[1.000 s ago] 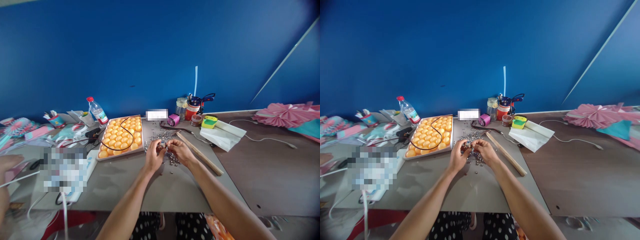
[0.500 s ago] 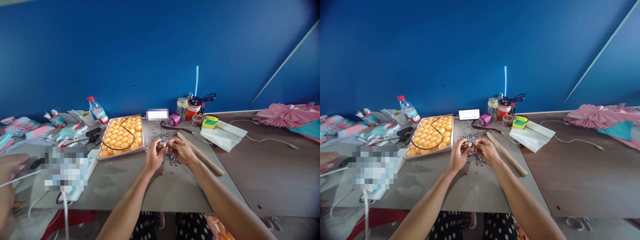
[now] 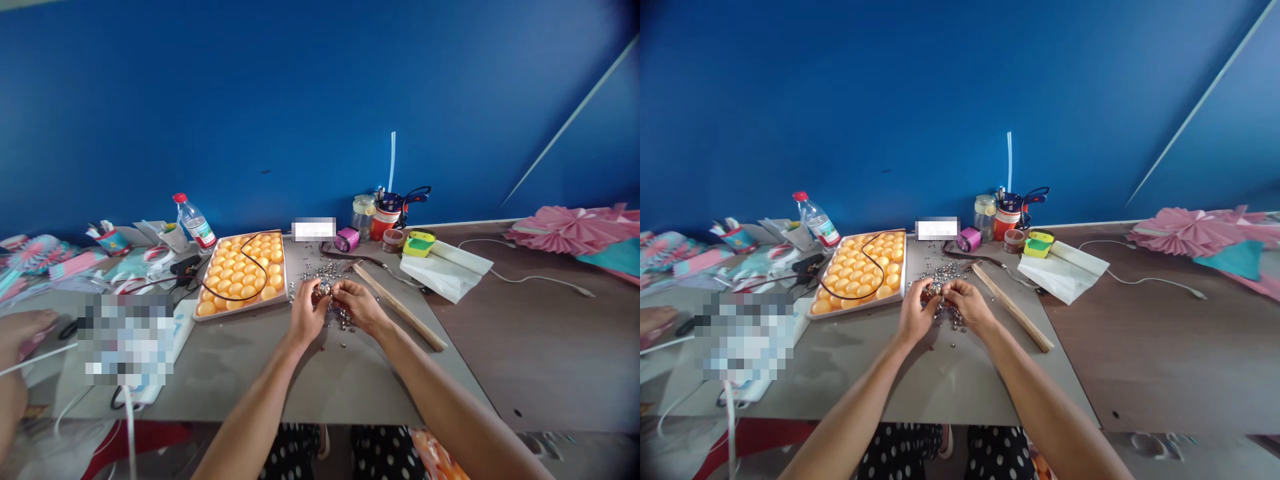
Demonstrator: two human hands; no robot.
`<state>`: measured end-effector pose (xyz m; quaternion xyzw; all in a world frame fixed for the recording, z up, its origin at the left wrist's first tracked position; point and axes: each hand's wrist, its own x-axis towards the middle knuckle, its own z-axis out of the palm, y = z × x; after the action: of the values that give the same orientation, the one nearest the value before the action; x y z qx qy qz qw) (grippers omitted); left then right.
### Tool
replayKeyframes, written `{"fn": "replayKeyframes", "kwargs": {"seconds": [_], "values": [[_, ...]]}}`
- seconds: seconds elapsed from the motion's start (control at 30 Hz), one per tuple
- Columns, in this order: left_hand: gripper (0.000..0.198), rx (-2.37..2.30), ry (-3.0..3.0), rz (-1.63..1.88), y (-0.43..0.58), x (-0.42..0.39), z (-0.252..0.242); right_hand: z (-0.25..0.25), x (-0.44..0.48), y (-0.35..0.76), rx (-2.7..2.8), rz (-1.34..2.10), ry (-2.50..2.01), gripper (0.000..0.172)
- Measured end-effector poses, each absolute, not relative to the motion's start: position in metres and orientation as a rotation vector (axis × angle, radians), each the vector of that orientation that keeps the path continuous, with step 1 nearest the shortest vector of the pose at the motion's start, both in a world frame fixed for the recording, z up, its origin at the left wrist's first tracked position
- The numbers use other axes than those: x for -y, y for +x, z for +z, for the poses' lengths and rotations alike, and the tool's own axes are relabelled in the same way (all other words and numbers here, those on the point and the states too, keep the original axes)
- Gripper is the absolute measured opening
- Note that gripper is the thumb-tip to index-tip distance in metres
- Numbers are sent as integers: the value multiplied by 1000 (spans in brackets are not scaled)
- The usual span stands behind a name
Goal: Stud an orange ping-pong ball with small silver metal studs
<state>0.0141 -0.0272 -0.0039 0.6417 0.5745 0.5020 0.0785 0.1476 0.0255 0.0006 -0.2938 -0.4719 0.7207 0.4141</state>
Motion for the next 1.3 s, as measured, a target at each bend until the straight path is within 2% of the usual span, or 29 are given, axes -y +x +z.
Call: {"fn": "replayKeyframes", "kwargs": {"seconds": [0.57,0.97,1.3], "values": [[28,-1728,1934,1487,15,27,-5,-2,-26,147,1152,1895,-764,25],[29,-1737,1931,1454,14,26,-10,3,-24,150,1427,1626,-913,8],[27,-1712,1992,1452,15,28,-10,3,-22,148,1237,1810,-958,17]]}}
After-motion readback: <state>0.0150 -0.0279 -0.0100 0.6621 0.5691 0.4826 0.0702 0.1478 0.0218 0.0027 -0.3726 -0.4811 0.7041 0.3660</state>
